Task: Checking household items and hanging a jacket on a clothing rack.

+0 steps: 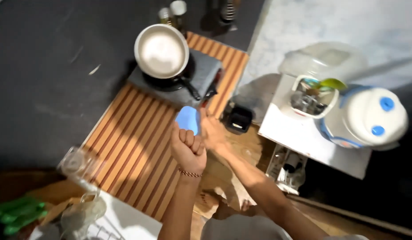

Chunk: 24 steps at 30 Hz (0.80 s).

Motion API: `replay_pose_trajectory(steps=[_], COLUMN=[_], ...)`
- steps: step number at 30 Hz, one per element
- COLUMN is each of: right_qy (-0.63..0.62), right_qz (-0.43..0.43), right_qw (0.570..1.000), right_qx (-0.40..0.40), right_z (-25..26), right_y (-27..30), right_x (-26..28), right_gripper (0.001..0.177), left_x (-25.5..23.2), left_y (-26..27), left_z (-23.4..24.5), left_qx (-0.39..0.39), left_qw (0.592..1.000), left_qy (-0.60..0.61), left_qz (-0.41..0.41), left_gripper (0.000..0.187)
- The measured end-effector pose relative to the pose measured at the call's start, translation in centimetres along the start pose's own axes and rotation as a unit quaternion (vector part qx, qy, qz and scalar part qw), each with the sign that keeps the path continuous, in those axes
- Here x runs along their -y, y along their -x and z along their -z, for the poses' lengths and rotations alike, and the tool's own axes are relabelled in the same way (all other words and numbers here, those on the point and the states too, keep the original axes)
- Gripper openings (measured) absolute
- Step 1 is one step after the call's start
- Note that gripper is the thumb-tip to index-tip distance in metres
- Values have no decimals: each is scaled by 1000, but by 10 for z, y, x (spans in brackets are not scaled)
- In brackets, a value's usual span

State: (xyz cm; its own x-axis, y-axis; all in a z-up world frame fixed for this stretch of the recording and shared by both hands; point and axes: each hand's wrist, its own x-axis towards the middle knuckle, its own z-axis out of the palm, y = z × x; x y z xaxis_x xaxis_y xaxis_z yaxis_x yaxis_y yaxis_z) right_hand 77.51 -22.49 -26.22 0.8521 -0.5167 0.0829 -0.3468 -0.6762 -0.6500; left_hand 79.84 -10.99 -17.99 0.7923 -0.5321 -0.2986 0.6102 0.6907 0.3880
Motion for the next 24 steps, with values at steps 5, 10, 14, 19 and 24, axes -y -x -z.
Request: replay_pose_trajectory(steps=[5, 10, 14, 19, 24], right_qy=[-70, -97, -84, -19, 19], right_qz=[11, -37, -161, -263, -396], right_qw=[991, 974, 949, 886, 760], right_qx=[-116, -204, -258, -382, -515], right_z=[55, 167, 233, 260, 267], right_y=[63, 170, 265, 391, 501], right_x=[-15, -19, -34, -64, -51], right_gripper=[70, 64, 64, 57, 57], left_x=[42, 114, 190, 277, 339], left_y=[26, 86, 157, 247, 346], left_z=[-34, -80, -103, -119, -118], left_qx=[61, 138, 250, 356, 460], left_qw=[994, 965, 896, 766, 578], left_qy=[-35, -64, -99, -148, -156], left_qz=[88, 213, 354, 514, 656], left_gripper=[59, 59, 59, 61, 62])
